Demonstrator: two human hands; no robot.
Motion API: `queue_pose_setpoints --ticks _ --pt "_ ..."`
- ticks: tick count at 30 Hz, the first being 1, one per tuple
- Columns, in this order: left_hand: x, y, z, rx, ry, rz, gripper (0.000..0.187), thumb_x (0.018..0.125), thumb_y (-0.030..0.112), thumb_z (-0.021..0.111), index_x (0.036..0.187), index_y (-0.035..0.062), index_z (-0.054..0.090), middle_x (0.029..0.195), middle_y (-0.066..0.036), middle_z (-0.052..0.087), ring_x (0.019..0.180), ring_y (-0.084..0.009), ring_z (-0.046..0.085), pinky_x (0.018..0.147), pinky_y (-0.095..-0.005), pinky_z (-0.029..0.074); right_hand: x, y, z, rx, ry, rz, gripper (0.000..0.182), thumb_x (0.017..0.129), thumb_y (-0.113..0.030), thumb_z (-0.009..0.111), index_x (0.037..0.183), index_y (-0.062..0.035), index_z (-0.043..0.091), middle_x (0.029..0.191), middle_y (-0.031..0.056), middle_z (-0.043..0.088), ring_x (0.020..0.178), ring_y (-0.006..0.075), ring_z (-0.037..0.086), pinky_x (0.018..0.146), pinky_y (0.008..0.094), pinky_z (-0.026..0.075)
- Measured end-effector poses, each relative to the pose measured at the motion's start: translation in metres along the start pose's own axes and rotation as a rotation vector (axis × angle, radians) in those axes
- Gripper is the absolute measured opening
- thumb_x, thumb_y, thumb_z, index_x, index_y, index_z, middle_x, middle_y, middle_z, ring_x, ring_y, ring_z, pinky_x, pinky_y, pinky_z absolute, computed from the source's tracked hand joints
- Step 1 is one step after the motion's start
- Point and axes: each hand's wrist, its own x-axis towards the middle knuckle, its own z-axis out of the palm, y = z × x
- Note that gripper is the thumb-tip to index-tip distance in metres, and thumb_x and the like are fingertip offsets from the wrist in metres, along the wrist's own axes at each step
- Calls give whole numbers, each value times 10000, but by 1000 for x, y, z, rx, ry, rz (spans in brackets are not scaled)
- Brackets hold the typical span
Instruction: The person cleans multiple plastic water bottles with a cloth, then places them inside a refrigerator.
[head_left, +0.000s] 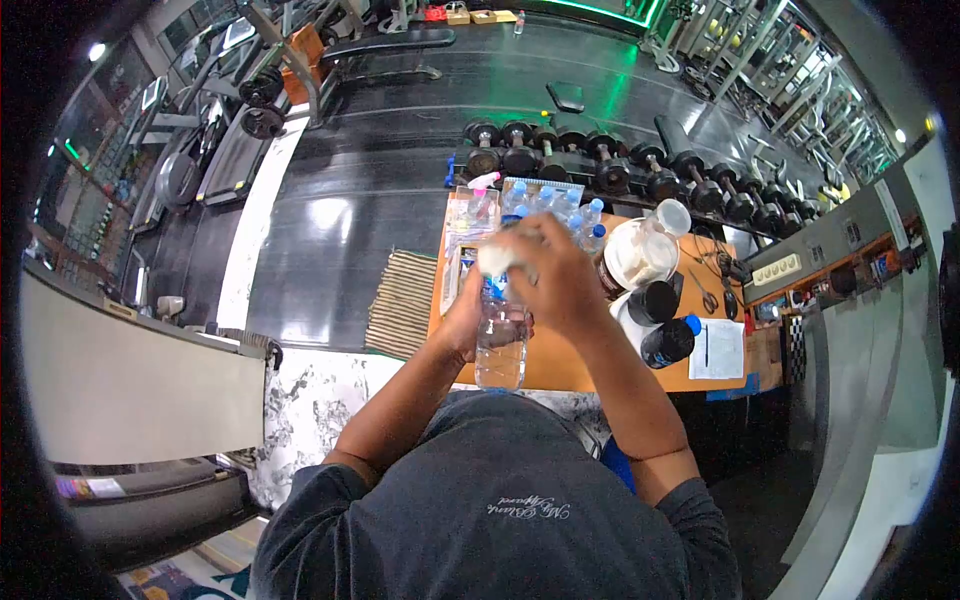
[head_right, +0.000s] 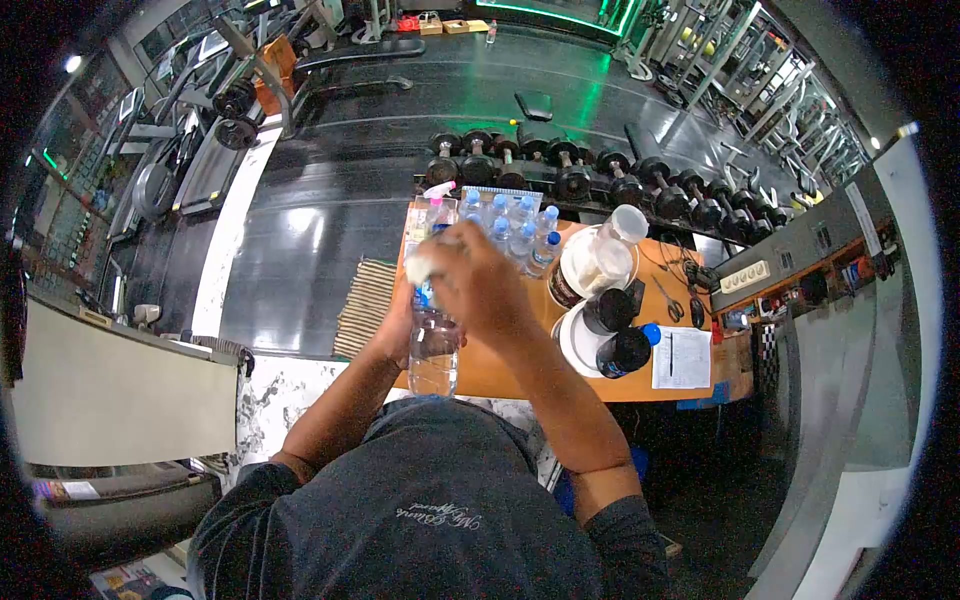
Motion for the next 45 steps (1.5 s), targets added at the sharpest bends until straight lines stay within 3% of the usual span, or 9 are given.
queue_pose_setpoints --ticks 3,4,7,11,19,25,33,38,45 --pt "52 -9 -58 -382 -257 -91 862 942 852 386 1241 82 630 950 -127 717 811 -241 737 704 -413 626 -22 -21 17 -106 -152 -221 399 793 -49 763 1185 -112 726 1150 124 631 1049 323 694 897 417 576" --pt "27 7 -28 -300 -164 41 840 937 849 411 1219 95 651 954 -114 714 876 -225 739 726 -405 632 -25 -24 20 -153 -199 -319 400 787 -58 770 1181 -119 731 1156 120 626 1044 318 694 890 421 581" --pt "7 16 -7 -42 31 90 844 939 852 395 1194 93 664 953 -117 722 828 -235 744 732 -398 633 -19 0 12 -78 -12 -190 427 764 -38 775 1179 -126 732 1156 121 628 1025 313 693 870 426 584" --pt "5 14 -13 21 -72 66 882 936 871 348 1205 93 665 965 -141 745 715 -250 741 691 -390 624 3 27 -4 -41 168 16 390 765 -56 818 1136 -131 723 1137 114 641 1006 317 692 846 408 581" --pt "27 27 -29 -169 -267 191 843 975 815 367 1319 90 626 1136 -142 725 1009 -249 730 892 -403 610 -45 -17 18 53 -88 -201 540 721 -86 860 1230 -162 696 1160 107 623 1026 324 691 858 446 585" --pt "25 24 -15 -35 -124 111 893 947 863 329 1310 108 638 1139 -113 735 911 -240 753 766 -356 636 -21 23 8 27 118 -1 524 719 -68 835 1216 -174 707 1136 108 617 974 325 698 793 423 601" --pt "36 32 -31 -218 -201 114 890 930 863 392 1284 88 649 1049 -134 732 919 -272 729 822 -452 617 -50 -18 21 132 -234 -180 449 743 -89 859 1170 -138 729 1098 89 653 1043 294 694 841 390 594" --pt "17 38 9 -231 -64 173 894 929 864 392 1265 78 656 1039 -147 731 917 -281 729 843 -459 612 -34 16 10 42 61 -23 454 747 -89 837 1178 -134 703 1118 109 635 990 322 698 813 429 591" --pt "31 31 -21 -291 -150 162 966 886 909 391 1246 52 657 989 -111 732 833 -244 722 761 -402 624 -65 -27 17 144 -281 -196 501 716 -142 844 1196 -133 700 1160 105 637 1055 325 695 869 426 587"
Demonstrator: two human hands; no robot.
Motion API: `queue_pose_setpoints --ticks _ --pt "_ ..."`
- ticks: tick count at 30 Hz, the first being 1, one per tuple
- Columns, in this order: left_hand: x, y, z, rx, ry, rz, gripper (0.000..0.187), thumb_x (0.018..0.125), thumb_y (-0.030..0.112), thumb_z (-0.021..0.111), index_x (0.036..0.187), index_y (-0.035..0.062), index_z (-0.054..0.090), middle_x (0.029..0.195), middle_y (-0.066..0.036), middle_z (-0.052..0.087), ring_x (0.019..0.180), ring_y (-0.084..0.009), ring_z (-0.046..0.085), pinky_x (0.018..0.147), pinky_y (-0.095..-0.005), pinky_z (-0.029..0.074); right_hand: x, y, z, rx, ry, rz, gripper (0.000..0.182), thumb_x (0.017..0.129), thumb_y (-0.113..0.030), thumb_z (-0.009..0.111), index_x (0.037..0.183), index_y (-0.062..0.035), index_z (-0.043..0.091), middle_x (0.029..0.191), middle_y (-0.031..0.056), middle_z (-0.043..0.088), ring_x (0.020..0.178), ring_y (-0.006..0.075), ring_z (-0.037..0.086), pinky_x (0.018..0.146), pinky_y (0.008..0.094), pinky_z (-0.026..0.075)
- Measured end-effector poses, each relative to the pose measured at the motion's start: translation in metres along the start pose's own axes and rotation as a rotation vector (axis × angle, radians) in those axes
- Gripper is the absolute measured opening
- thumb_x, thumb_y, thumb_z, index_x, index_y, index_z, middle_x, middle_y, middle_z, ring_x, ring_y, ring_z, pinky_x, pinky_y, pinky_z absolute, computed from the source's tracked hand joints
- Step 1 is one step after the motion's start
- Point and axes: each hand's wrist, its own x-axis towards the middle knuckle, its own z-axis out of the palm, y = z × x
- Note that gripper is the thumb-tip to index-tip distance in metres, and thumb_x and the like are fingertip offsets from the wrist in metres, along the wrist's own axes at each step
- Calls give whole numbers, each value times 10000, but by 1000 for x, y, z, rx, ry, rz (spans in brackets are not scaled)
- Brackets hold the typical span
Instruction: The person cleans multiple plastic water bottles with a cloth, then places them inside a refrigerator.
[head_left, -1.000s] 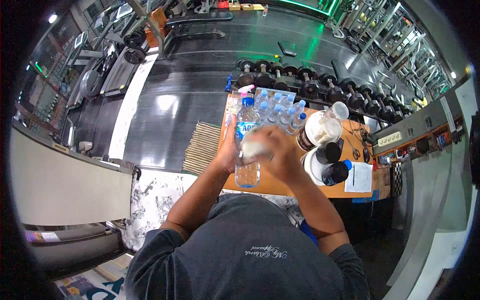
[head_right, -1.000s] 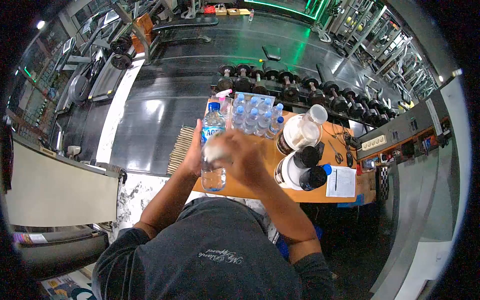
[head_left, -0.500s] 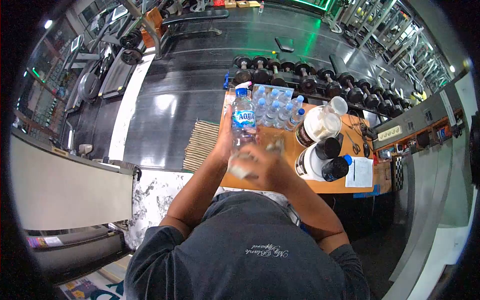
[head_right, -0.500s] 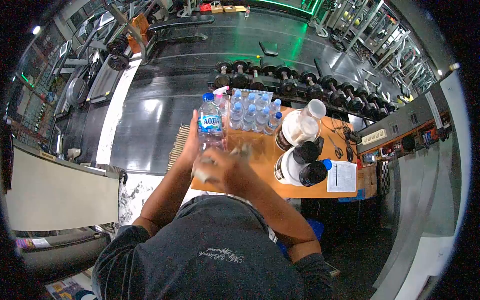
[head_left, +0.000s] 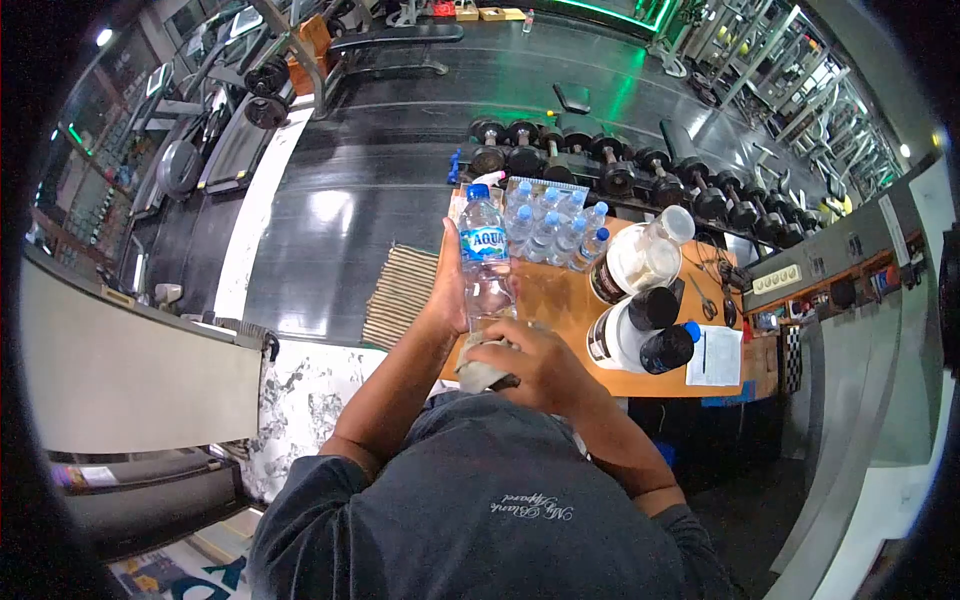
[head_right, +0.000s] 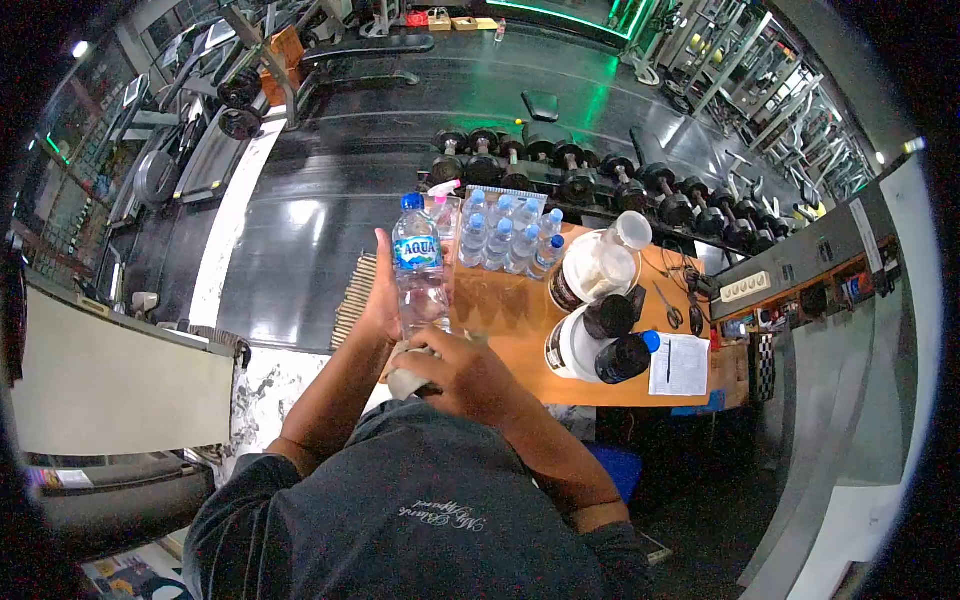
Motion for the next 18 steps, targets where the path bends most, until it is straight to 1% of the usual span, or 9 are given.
queue_pose_setpoints --ticks 1,4,7,8,10,11,14,15,18 --pt "-3 -3 2 12 45 39 887 923 843 456 1256 44 645 970 -110 729 815 -249 721 746 -394 623 -3 1 1 54 5 90 492 717 -128 842 1192 -141 713 1143 99 638 1049 322 690 874 413 578" --pt "2 -11 -8 149 190 113 654 984 626 609 1256 31 589 952 -145 710 792 -279 719 675 -430 629 -2 4 -5 93 179 126 492 717 -85 829 1194 -145 725 1128 101 643 1030 318 689 858 413 571" --pt "-2 -9 -10 89 59 73 555 984 501 673 1249 18 601 978 -145 719 851 -288 738 709 -444 633 -6 8 -5 131 270 142 504 677 -16 795 1169 -112 736 1096 103 670 1009 297 693 845 401 560" --pt "-2 -8 -6 118 84 58 547 988 494 671 1248 18 607 986 -148 722 863 -289 743 716 -441 634 -7 10 -6 138 289 150 507 660 5 784 1154 -96 739 1082 103 682 1009 287 696 844 394 559" --pt "-3 -5 2 176 139 29 531 994 481 665 1247 17 618 1002 -152 729 887 -290 751 732 -434 636 -12 12 -8 172 300 207 490 668 17 762 1145 -90 736 1065 105 683 1019 277 690 860 381 551" --pt "-1 -5 3 211 104 30 532 1009 509 626 1228 25 641 996 -146 737 887 -278 754 753 -412 637 -14 14 -10 190 305 234 481 672 23 751 1140 -86 735 1056 106 684 1024 271 687 868 375 547" --pt "-2 0 1 109 -11 -63 618 1008 602 572 1216 25 649 966 -133 740 867 -271 754 728 -409 637 -19 26 -15 156 390 232 487 685 16 748 1156 -107 729 1089 127 685 1012 324 692 875 388 555" --pt "-2 -1 0 127 0 -76 681 1002 666 526 1194 26 659 953 -129 743 829 -258 755 694 -405 635 -20 30 -15 140 474 212 464 709 27 692 1161 -79 711 1092 122 691 1011 305 693 898 385 550" --pt "-4 -6 -5 100 63 -56 661 1004 653 532 1183 30 660 943 -142 742 773 -257 748 668 -410 633 -22 48 -20 266 559 361 439 767 30 626 1193 -61 686 1112 119 694 1048 272 688 941 374 535"
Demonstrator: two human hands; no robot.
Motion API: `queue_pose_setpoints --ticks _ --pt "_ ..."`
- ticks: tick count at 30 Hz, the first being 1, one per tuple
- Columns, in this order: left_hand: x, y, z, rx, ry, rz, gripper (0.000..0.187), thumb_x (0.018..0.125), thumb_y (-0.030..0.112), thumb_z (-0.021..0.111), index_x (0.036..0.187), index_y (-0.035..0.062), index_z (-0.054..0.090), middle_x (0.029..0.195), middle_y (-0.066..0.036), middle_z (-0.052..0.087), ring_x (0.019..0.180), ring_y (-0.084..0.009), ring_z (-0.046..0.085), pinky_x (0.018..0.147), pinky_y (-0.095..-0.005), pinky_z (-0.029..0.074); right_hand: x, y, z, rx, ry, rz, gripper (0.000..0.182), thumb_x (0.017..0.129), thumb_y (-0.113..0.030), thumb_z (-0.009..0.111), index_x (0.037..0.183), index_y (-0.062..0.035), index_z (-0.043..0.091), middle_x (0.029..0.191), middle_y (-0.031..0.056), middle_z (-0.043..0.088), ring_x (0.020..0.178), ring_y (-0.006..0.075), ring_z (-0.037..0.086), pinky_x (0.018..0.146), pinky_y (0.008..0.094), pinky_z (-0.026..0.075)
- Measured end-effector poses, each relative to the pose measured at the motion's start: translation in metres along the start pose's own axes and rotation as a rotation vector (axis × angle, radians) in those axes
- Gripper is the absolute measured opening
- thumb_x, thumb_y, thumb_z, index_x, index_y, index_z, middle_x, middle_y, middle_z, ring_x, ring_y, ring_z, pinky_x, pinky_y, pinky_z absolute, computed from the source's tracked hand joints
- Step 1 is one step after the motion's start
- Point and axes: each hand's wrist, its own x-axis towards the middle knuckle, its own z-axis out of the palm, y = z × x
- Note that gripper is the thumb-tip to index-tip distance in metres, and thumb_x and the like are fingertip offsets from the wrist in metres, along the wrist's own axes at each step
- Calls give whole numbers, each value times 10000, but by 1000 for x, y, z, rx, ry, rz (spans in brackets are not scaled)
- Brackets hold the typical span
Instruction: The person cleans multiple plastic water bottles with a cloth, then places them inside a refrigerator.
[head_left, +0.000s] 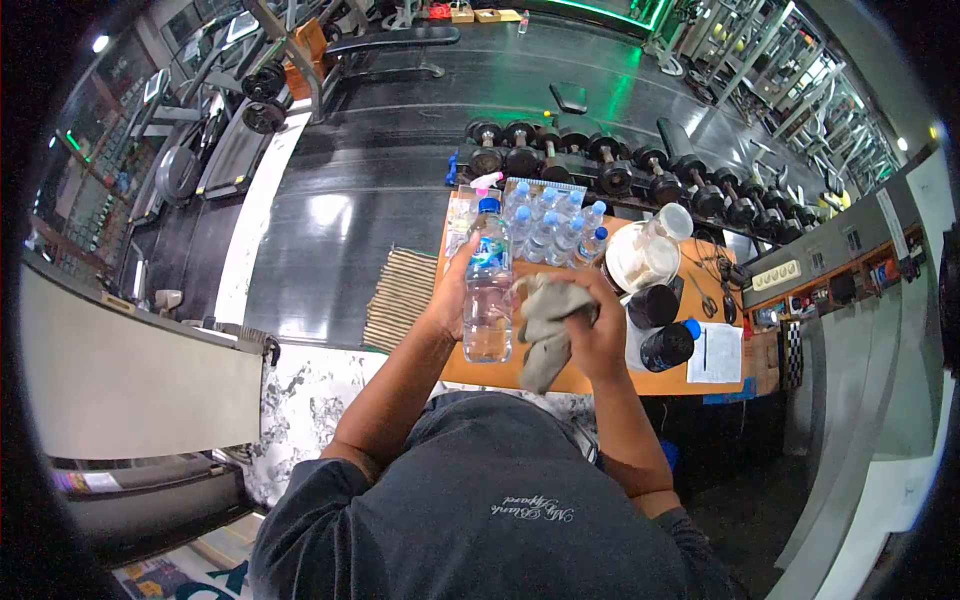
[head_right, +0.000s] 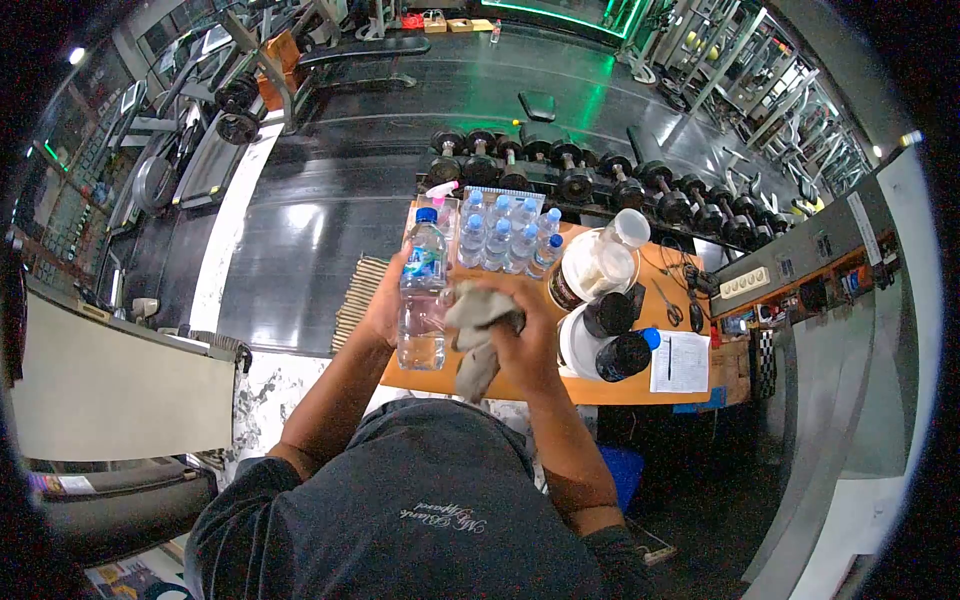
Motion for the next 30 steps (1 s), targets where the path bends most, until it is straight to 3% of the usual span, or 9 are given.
queue_pose_setpoints --ticks 4,7,14,18,21,25,28,29,30 --pt "-14 3 18 20 -57 -11 656 1015 651 507 1173 32 655 911 -153 733 682 -281 724 637 -437 626 34 13 3 83 138 25 485 803 82 463 1240 -12 650 1179 102 683 1099 202 651 1029 329 478" --pt "-16 0 19 71 -117 55 726 985 704 496 1209 28 637 908 -138 726 730 -264 728 653 -418 627 72 13 2 -32 149 -110 487 810 113 479 1238 -30 664 1200 109 688 1121 220 659 1023 327 485" --pt "-22 -2 22 68 -173 28 659 1022 618 477 1261 22 623 974 -142 730 782 -265 735 687 -434 626 89 -25 29 -285 -103 -301 405 802 52 684 1176 -99 710 1158 104 663 1093 312 693 950 388 552" --pt "-7 -15 2 139 5 378 533 1035 490 492 1278 30 604 1112 -153 716 879 -263 740 761 -432 641 63 -53 40 -326 -362 -369 412 773 25 738 1159 -119 723 1156 111 638 1055 329 695 910 421 571" --pt "-6 -8 -6 152 -32 280 529 1052 487 462 1240 16 611 1129 -153 717 907 -254 741 778 -417 646 67 -39 36 -333 -244 -409 445 747 56 729 1158 -115 722 1134 121 646 1013 334 703 894 422 575" --pt "-23 7 6 14 -377 27 607 1074 562 432 1193 5 641 1068 -145 733 904 -237 739 739 -385 631 87 -31 21 -287 -81 -292 427 748 11 736 1156 -116 725 1071 123 671 1012 331 698 890 424 573" --pt "-22 1 28 38 93 248 612 1063 572 466 1225 7 638 1075 -162 729 924 -255 734 776 -377 617 54 -37 41 -252 -217 -311 404 754 -44 777 1145 -135 733 1067 107 674 1005 319 701 883 431 571" --pt "-14 6 9 -218 -149 19 637 1053 585 491 1246 -5 632 1082 -176 725 949 -266 729 854 -398 608 39 -41 48 -309 -316 -399 398 753 -70 797 1140 -139 735 1063 104 673 999 312 704 876 434 572" --pt "-8 4 9 -173 -204 106 634 1060 568 493 1249 -22 626 1092 -187 722 960 -274 725 890 -430 602 26 -44 55 -365 -415 -488 394 752 -96 817 1135 -143 737 1059 101 672 993 305 707 870 437 572"
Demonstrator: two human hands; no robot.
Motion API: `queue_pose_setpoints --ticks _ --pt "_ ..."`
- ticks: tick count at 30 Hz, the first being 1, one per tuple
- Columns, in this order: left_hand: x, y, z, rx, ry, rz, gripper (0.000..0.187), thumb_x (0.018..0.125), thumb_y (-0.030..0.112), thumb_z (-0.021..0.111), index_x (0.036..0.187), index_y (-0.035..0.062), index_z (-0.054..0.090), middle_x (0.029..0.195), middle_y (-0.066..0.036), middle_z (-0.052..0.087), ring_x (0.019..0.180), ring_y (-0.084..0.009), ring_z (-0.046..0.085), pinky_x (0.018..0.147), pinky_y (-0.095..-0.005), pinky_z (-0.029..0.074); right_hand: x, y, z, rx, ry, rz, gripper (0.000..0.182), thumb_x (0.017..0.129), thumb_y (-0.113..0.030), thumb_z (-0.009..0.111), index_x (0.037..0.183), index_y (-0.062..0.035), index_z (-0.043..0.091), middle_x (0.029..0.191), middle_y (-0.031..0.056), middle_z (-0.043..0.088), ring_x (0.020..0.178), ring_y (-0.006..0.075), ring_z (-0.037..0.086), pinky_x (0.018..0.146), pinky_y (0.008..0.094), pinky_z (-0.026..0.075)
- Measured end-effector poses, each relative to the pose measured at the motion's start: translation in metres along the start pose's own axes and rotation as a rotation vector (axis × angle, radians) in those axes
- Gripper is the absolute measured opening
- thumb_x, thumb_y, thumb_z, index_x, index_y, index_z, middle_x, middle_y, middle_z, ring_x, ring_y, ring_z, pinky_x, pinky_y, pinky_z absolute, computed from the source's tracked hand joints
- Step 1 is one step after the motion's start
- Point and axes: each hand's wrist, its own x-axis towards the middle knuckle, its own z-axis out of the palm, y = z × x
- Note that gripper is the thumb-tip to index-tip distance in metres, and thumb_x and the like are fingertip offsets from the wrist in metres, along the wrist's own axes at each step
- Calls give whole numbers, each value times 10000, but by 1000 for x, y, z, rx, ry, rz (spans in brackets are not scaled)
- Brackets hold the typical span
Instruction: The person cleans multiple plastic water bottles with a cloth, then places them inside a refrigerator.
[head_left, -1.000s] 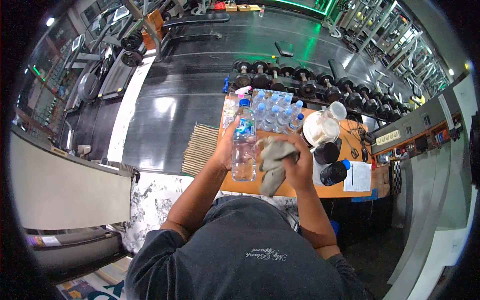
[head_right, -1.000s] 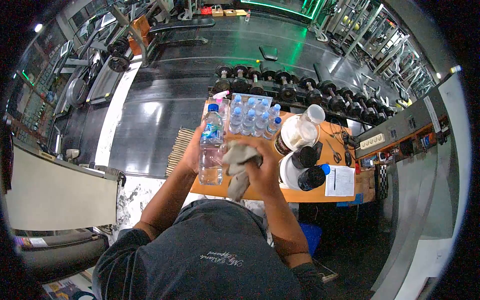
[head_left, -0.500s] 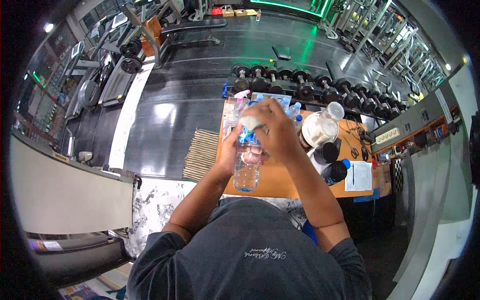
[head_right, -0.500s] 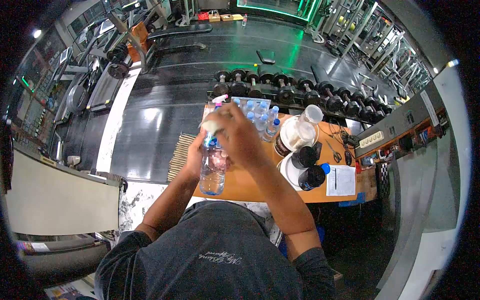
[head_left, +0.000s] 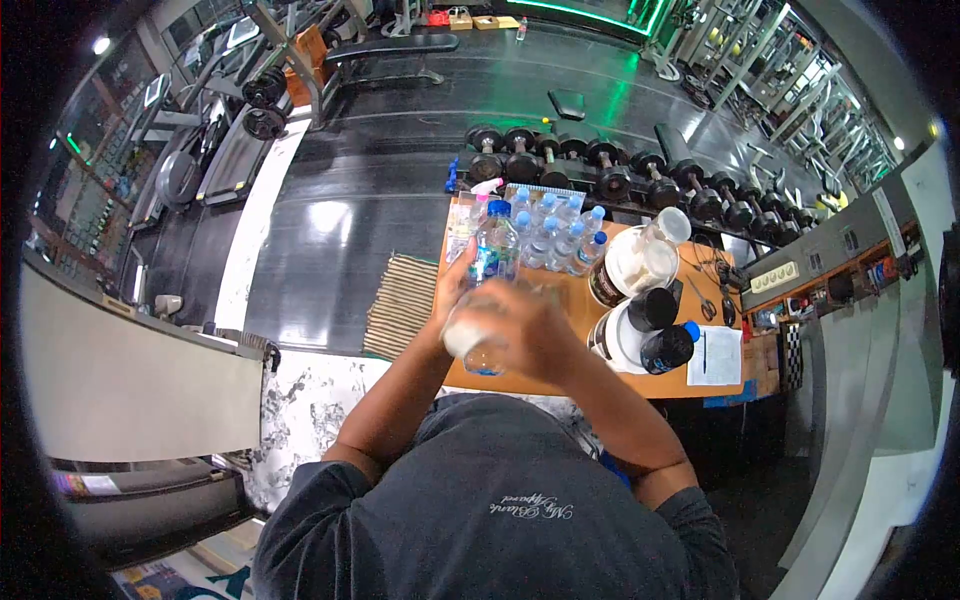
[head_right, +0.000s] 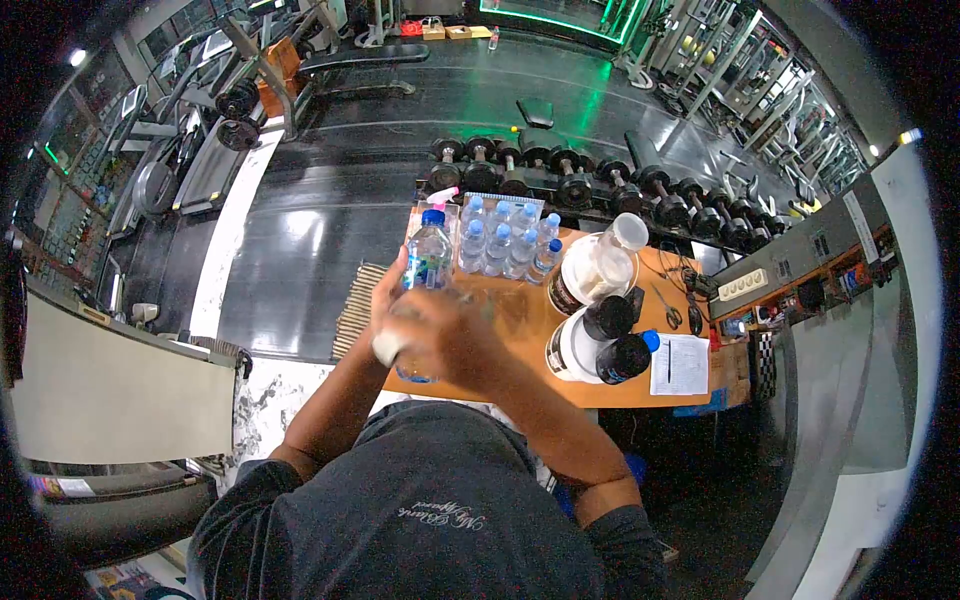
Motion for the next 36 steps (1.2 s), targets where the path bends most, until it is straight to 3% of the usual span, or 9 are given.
queue_pose_setpoints --ticks 5,8,12,13,15,22,27,30,36 --pt "-1 0 -38 124 179 -122 589 1035 542 565 1279 8 612 1043 -142 715 833 -253 723 754 -377 607 -4 20 -8 54 142 164 430 760 -70 811 1181 -115 730 1050 101 657 957 302 701 805 405 575" --pt "-4 -8 -4 175 128 8 572 1033 552 558 1235 23 637 981 -128 721 783 -245 720 707 -358 606 1 35 -22 93 227 215 432 769 -39 786 1189 -111 722 1038 110 654 944 305 699 780 388 574" --pt "3 -3 -4 -3 138 -11 643 1068 582 425 1219 -6 636 1033 -184 735 874 -308 744 763 -436 630 -16 -4 -6 9 66 29 453 756 -57 791 1194 -152 727 1104 92 644 975 292 698 781 407 570" --pt "4 -1 -4 225 151 58 666 1051 611 443 1201 -7 641 997 -175 736 815 -310 734 716 -440 616 -24 -13 -1 18 -18 11 435 775 -95 795 1199 -157 716 1112 97 641 977 299 697 797 416 572" --pt "-1 4 0 195 83 11 662 1048 610 454 1198 -6 643 979 -171 736 796 -307 733 710 -440 614 -33 -27 4 41 -186 -29 409 813 -170 804 1207 -167 694 1128 108 633 980 312 696 829 435 577" --pt "-1 -4 25 32 135 42 641 1043 601 474 1204 5 646 993 -169 730 846 -303 737 767 -427 621 -31 16 -21 82 113 264 503 730 -135 875 1207 -180 724 1144 88 637 1051 298 687 816 433 589" --pt "7 -1 -1 83 121 4 694 1013 666 468 1164 13 646 899 -159 719 732 -285 717 662 -422 606 -47 -22 -14 75 -128 104 535 703 -92 867 1205 -203 722 1182 79 631 1053 279 699 824 397 614" --pt "5 2 -6 77 121 -42 728 987 707 474 1134 16 653 887 -165 721 717 -282 719 631 -429 606 -56 -15 -11 98 -69 98 556 684 -84 863 1209 -203 720 1176 77 633 1040 278 704 839 404 611" --pt "7 0 2 145 123 29 692 998 675 488 1149 18 647 900 -167 725 730 -281 722 644 -423 607 -55 29 -31 44 129 361 542 729 100 653 1225 -115 683 1129 146 647 1062 362 673 892 433 559"
